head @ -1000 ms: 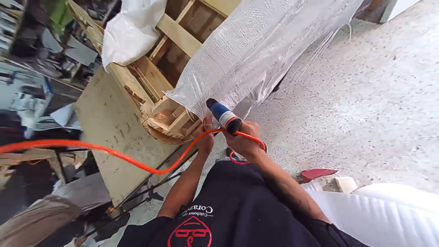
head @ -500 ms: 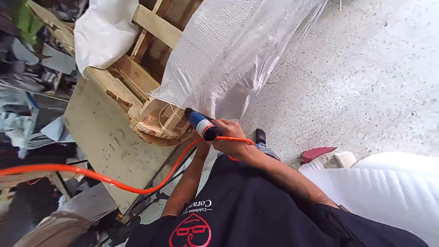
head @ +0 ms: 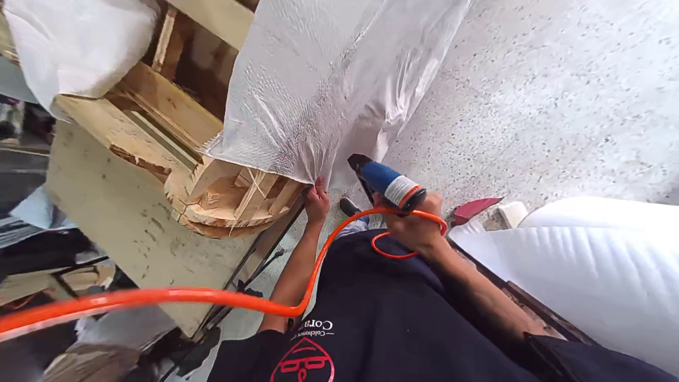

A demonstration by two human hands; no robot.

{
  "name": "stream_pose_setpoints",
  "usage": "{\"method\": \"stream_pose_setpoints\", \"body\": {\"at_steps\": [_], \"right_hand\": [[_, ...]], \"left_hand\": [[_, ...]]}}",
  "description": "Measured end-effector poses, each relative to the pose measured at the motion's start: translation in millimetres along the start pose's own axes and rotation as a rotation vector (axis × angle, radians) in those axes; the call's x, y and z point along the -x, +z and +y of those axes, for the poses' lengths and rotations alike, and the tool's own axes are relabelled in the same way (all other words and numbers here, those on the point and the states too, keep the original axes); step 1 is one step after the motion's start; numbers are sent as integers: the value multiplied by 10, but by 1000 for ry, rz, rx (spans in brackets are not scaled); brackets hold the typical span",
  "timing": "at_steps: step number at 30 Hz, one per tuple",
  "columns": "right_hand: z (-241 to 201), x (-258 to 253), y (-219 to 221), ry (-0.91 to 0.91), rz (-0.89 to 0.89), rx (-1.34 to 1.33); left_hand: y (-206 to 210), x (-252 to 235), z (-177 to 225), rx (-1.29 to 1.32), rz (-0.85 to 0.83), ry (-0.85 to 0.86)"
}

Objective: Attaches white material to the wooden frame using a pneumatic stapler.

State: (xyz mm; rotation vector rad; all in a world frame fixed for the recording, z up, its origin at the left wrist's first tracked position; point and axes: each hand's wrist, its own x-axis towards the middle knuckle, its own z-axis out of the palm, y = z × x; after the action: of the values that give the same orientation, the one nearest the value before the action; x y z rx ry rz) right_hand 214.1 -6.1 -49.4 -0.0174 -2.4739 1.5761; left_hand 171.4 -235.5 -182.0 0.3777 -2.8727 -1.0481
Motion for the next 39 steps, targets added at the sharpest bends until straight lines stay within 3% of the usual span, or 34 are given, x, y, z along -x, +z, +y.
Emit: {"method": "stream_pose_setpoints", "body": {"at_steps": [5, 11, 13, 15, 17, 20, 23, 25, 28, 31, 33, 36, 39], "right_hand": [[193, -94, 465, -23, -104, -129], [236, 24, 771, -46, -133, -267], [281, 87, 835, -62, -110, -280], [279, 196, 879, -66, -77, -284], [232, 274, 795, -56, -47, -274], [149, 324, 510, -50, 21, -238], [102, 351, 229, -33, 63, -195], [6, 457, 126, -9, 41, -178], [5, 298, 64, -68, 53, -87], [-12, 180, 146, -61, 3, -88], [43, 41, 283, -63, -32, -107], [158, -4, 482, -68, -90, -161], [225, -153, 564, -104, -78, -155]], "left_hand": [[69, -43, -68, 39, 55, 127], [-229, -141, 169, -63, -105, -6], [-170, -132, 121, 106, -84, -86], [-113, -15, 5, 514, -97, -207], [-173, 132, 118, 696, -177, -283], [-304, 275, 441, 502, -172, -102], [-204, 221, 542, 862, -126, -30], [-248, 314, 623, 936, -28, -137], [-142, 84, 793, 745, 99, -172], [-53, -6, 492, 368, 237, 160], [0, -132, 298, 211, 297, 282], [-93, 75, 313, 136, 245, 131], [-27, -47, 401, 232, 293, 105]]}}
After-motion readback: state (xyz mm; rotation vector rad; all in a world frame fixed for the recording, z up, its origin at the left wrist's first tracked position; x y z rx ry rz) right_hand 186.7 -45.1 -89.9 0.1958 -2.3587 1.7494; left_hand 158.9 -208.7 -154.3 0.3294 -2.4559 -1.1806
